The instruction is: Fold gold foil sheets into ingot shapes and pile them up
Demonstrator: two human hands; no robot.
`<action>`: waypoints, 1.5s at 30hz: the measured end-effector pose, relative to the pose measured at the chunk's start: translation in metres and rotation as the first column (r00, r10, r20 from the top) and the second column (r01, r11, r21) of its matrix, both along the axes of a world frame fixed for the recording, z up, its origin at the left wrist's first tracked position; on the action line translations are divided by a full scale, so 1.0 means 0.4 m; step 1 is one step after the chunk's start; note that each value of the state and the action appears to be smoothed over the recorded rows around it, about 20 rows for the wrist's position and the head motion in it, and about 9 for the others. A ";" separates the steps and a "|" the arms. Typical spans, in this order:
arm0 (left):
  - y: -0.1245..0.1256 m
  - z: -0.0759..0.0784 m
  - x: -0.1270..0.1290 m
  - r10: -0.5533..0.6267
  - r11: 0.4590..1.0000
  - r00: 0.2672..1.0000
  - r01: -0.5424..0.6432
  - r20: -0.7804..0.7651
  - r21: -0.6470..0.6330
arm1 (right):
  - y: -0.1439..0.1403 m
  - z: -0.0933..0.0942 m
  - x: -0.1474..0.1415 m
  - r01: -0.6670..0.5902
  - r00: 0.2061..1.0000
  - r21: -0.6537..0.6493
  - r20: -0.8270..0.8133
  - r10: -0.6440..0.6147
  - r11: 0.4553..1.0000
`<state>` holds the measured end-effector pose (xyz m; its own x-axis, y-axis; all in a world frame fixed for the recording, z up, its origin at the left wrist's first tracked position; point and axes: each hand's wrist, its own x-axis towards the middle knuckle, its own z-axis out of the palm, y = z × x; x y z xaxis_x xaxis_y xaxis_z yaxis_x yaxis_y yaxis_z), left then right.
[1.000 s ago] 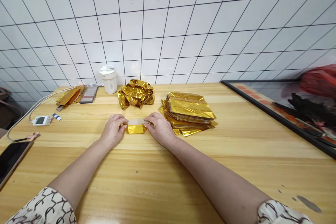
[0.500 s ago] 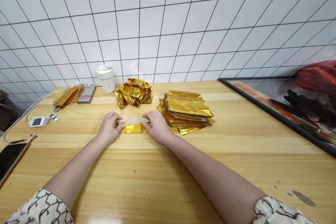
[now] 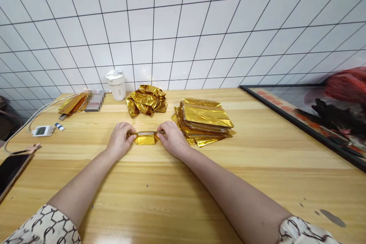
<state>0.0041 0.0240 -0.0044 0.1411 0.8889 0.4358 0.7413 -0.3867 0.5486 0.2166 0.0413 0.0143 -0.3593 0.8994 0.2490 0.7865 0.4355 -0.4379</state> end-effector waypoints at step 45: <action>-0.063 0.014 0.059 -0.247 0.948 0.869 0.308 -0.429 0.079 | -0.049 0.011 -0.012 -0.341 0.901 0.169 0.341 0.270 0.925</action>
